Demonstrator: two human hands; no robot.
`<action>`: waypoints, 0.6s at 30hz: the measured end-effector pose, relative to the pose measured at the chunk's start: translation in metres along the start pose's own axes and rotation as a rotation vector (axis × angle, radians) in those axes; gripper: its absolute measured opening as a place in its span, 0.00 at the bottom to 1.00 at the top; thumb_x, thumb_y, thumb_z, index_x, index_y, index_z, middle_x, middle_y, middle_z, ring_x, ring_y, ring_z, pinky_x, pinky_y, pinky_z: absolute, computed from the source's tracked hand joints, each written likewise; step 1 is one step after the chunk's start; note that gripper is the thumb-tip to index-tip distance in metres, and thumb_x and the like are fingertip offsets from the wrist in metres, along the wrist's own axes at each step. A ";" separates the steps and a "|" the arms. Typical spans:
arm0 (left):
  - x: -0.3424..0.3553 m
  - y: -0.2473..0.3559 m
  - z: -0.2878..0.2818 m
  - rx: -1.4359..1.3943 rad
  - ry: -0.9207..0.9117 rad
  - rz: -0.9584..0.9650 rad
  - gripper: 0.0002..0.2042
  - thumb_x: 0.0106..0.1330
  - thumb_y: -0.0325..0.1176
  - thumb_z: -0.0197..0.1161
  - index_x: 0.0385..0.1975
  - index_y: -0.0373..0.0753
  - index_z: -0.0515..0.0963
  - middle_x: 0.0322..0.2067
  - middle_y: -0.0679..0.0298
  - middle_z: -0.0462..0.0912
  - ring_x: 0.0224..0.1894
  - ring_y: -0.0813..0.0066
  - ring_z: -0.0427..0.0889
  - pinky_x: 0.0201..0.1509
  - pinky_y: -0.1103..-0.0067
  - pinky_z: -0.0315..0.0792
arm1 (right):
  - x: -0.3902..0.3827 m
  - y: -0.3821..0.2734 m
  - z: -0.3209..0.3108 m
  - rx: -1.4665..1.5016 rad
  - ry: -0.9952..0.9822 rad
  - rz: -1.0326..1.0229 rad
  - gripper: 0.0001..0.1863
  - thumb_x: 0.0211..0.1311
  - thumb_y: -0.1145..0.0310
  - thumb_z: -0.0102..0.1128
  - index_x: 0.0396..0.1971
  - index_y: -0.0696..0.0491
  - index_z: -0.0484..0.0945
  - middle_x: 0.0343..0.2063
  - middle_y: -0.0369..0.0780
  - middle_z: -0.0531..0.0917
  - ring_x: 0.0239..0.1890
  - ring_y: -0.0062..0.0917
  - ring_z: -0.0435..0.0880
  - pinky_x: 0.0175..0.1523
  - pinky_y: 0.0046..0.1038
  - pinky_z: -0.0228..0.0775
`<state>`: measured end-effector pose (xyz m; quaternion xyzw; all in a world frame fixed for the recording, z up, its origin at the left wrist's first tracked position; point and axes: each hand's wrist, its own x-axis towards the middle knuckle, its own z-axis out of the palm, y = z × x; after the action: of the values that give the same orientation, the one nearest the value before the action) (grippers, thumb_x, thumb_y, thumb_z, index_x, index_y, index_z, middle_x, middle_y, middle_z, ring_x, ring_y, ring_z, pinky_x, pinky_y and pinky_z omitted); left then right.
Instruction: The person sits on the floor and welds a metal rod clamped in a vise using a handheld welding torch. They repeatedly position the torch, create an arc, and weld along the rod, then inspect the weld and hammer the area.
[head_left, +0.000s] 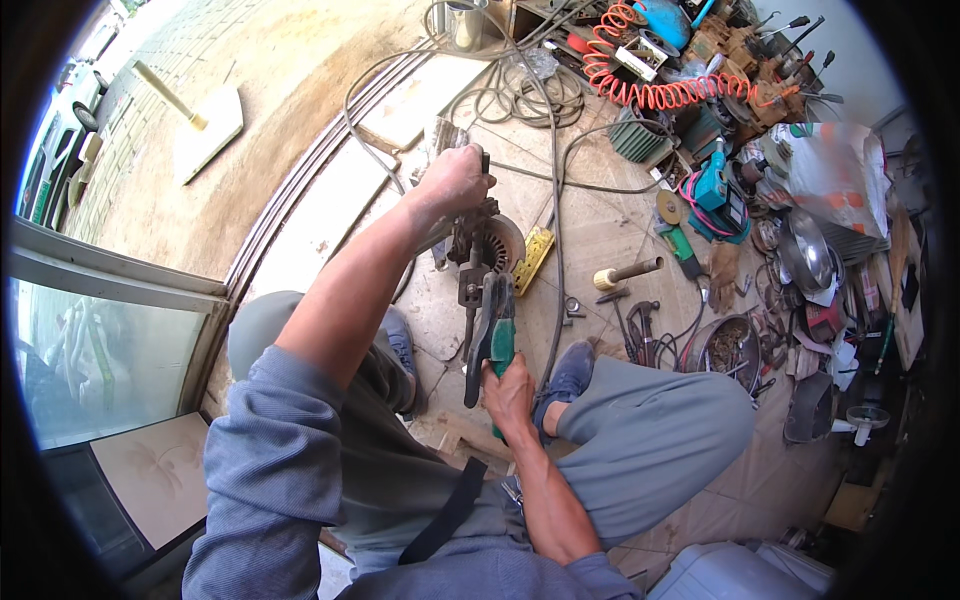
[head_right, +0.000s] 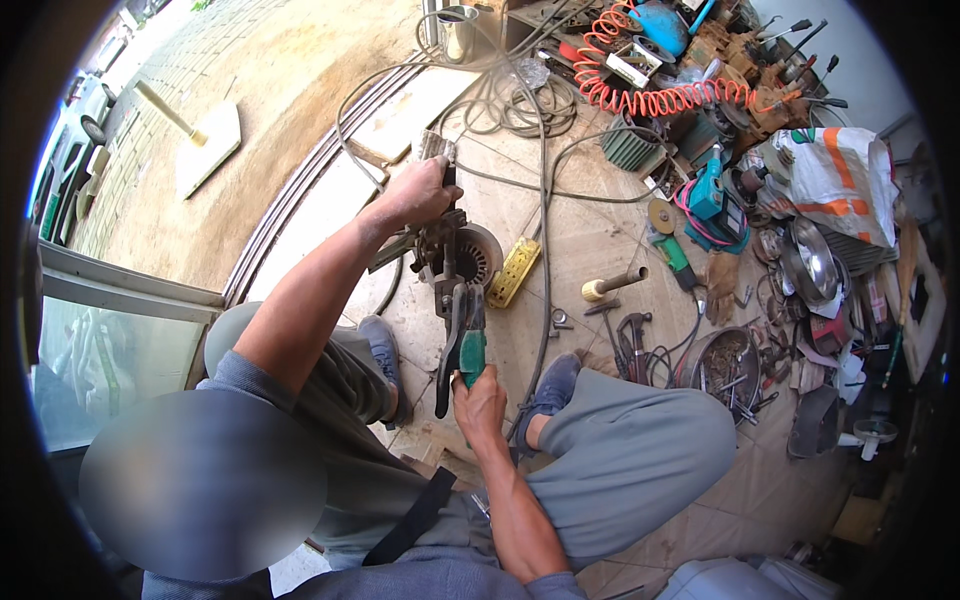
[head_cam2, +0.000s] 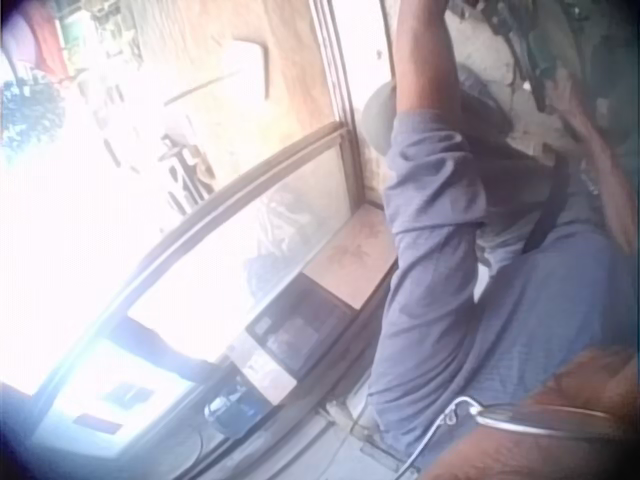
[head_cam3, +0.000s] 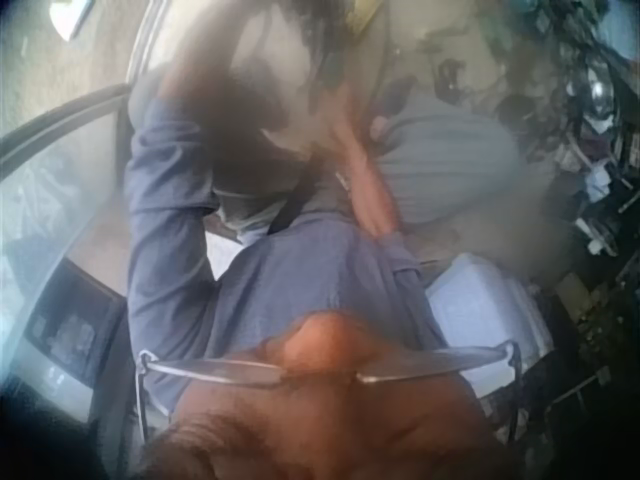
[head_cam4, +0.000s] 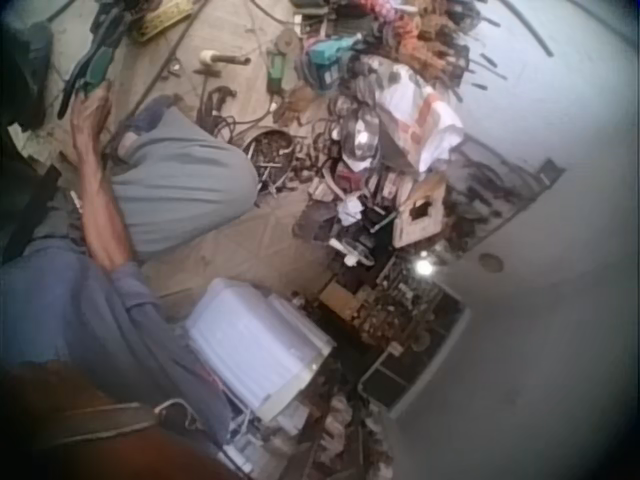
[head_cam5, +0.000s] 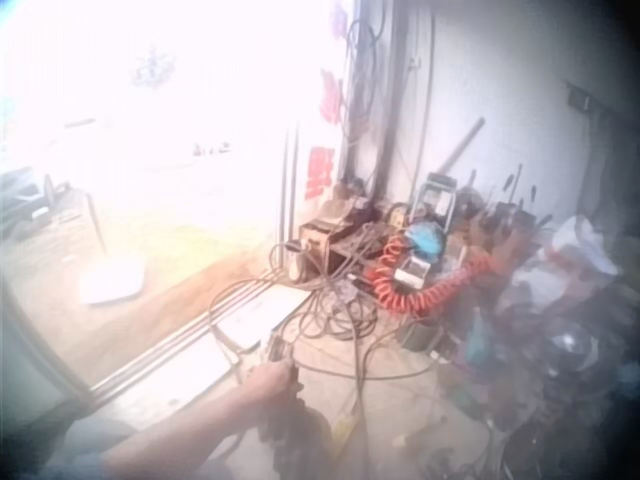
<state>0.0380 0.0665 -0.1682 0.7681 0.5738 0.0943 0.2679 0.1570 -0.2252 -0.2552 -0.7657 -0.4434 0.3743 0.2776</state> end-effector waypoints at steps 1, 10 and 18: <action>0.000 -0.001 0.000 -0.011 0.001 -0.006 0.19 0.64 0.41 0.66 0.41 0.29 0.76 0.37 0.40 0.83 0.44 0.45 0.83 0.48 0.60 0.76 | -0.001 -0.003 -0.001 0.019 0.008 -0.006 0.16 0.61 0.66 0.62 0.34 0.64 0.71 0.24 0.59 0.80 0.32 0.58 0.81 0.37 0.48 0.70; 0.001 -0.003 0.000 -0.018 -0.002 -0.020 0.19 0.64 0.41 0.65 0.41 0.28 0.75 0.37 0.40 0.83 0.44 0.45 0.83 0.48 0.60 0.76 | 0.000 -0.002 0.000 0.047 -0.011 -0.011 0.17 0.60 0.64 0.63 0.34 0.64 0.71 0.25 0.59 0.81 0.33 0.58 0.82 0.38 0.48 0.70; 0.000 0.000 -0.002 -0.005 -0.003 -0.001 0.19 0.64 0.41 0.65 0.41 0.28 0.75 0.37 0.40 0.83 0.45 0.45 0.83 0.49 0.60 0.75 | 0.004 0.005 0.002 0.012 -0.029 0.004 0.17 0.60 0.64 0.64 0.35 0.64 0.72 0.25 0.59 0.81 0.33 0.58 0.82 0.38 0.48 0.71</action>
<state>0.0378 0.0672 -0.1666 0.7674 0.5736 0.0945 0.2706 0.1588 -0.2234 -0.2619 -0.7594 -0.4436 0.3885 0.2749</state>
